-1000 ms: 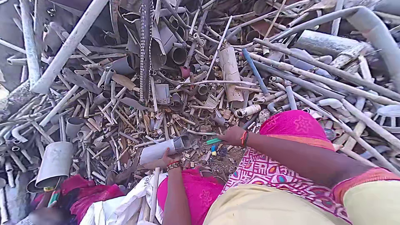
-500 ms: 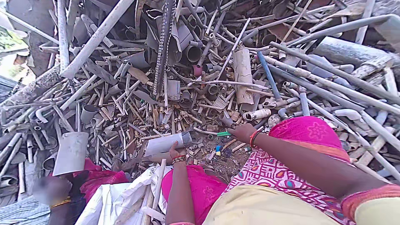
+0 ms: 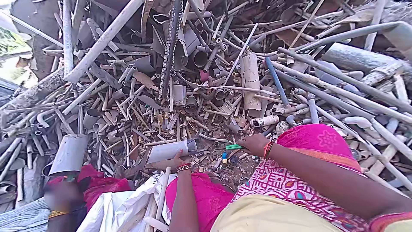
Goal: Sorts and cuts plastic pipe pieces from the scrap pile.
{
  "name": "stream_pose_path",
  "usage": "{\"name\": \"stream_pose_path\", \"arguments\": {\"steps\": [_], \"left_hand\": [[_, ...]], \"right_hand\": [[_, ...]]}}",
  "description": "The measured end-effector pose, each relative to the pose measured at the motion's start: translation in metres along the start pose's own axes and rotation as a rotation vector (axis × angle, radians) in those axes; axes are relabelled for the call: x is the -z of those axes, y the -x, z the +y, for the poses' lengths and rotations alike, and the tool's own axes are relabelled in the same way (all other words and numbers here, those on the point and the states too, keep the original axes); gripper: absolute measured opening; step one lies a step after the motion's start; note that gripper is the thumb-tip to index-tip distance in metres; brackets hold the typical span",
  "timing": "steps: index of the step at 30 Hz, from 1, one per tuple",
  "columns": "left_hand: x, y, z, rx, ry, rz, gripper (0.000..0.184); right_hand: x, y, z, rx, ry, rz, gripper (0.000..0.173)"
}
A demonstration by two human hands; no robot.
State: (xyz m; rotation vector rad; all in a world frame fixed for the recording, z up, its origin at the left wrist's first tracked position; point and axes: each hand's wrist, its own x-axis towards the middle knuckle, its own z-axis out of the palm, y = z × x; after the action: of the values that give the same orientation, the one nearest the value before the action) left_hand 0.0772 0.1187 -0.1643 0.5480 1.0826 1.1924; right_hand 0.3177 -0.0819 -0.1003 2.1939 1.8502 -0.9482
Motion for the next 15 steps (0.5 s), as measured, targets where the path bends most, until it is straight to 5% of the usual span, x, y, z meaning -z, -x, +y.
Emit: {"name": "stream_pose_path", "arguments": {"steps": [15], "left_hand": [[0.0, 0.004, -0.012, 0.006, 0.043, -0.089, 0.02]], "right_hand": [[0.003, -0.004, -0.023, 0.032, -0.008, 0.066, 0.038]]}}
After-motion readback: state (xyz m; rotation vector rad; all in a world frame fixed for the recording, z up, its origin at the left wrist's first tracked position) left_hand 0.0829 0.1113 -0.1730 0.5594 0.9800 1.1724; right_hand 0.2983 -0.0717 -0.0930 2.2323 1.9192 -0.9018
